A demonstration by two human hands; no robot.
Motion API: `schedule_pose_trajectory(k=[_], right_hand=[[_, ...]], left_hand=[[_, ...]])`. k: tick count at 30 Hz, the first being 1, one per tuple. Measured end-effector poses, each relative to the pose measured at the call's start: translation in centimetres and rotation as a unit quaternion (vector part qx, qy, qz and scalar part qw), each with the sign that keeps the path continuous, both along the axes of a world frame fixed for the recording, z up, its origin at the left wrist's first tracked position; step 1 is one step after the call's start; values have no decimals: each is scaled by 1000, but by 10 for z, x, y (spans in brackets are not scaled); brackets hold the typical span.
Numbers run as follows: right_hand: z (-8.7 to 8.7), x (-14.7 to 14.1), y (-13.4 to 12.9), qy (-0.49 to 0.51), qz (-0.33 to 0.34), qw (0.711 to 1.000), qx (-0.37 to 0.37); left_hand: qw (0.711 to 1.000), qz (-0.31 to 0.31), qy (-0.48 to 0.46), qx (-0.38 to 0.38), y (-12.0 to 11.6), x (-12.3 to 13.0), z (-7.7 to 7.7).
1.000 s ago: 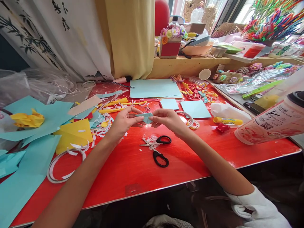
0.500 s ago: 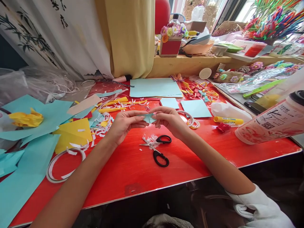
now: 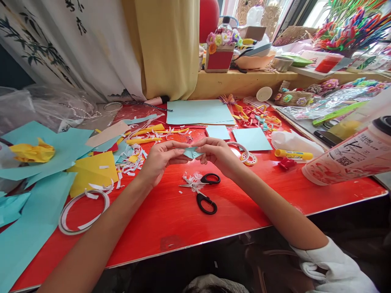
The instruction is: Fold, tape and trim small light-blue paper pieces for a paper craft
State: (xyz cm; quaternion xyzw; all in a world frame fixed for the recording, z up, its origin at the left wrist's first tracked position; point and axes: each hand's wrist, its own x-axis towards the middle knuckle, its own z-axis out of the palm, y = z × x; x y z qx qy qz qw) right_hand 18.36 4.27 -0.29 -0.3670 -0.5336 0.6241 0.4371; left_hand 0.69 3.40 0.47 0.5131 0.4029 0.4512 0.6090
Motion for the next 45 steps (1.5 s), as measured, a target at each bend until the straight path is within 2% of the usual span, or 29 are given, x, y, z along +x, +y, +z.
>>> schedule_pose_trajectory(k=[6, 10, 17, 20, 23, 29, 34, 40, 45], right_hand=[[0, 1, 0, -19, -11, 1000, 8], [0, 1, -1, -43, 4, 998, 51], [3, -1, -3, -109, 24, 986, 126], [4, -1, -3, -108, 44, 987, 113], [4, -2, -3, -98, 37, 992, 72], [2, -4, -3, -152, 48, 987, 21], [0, -3, -2, -176, 30, 981, 71], [-5, -5, -4, -224, 16, 963, 151], [-6, -5, -4, -227, 14, 963, 145]], left_hand=[[1000, -12, 12, -4, -1, -2, 2], [999, -36, 32, -6, 1, -2, 0], [997, -28, 73, 3, 4, -3, -5], [996, -6, 81, 28, 5, -3, -4], [992, 11, 109, 63, 4, -2, -4], [969, 6, 203, 138, 2, -1, -7], [976, -4, 195, 93, 6, -3, -7], [970, 19, 213, 115, 6, -3, -12], [980, 10, 180, 88, 6, -2, -13]])
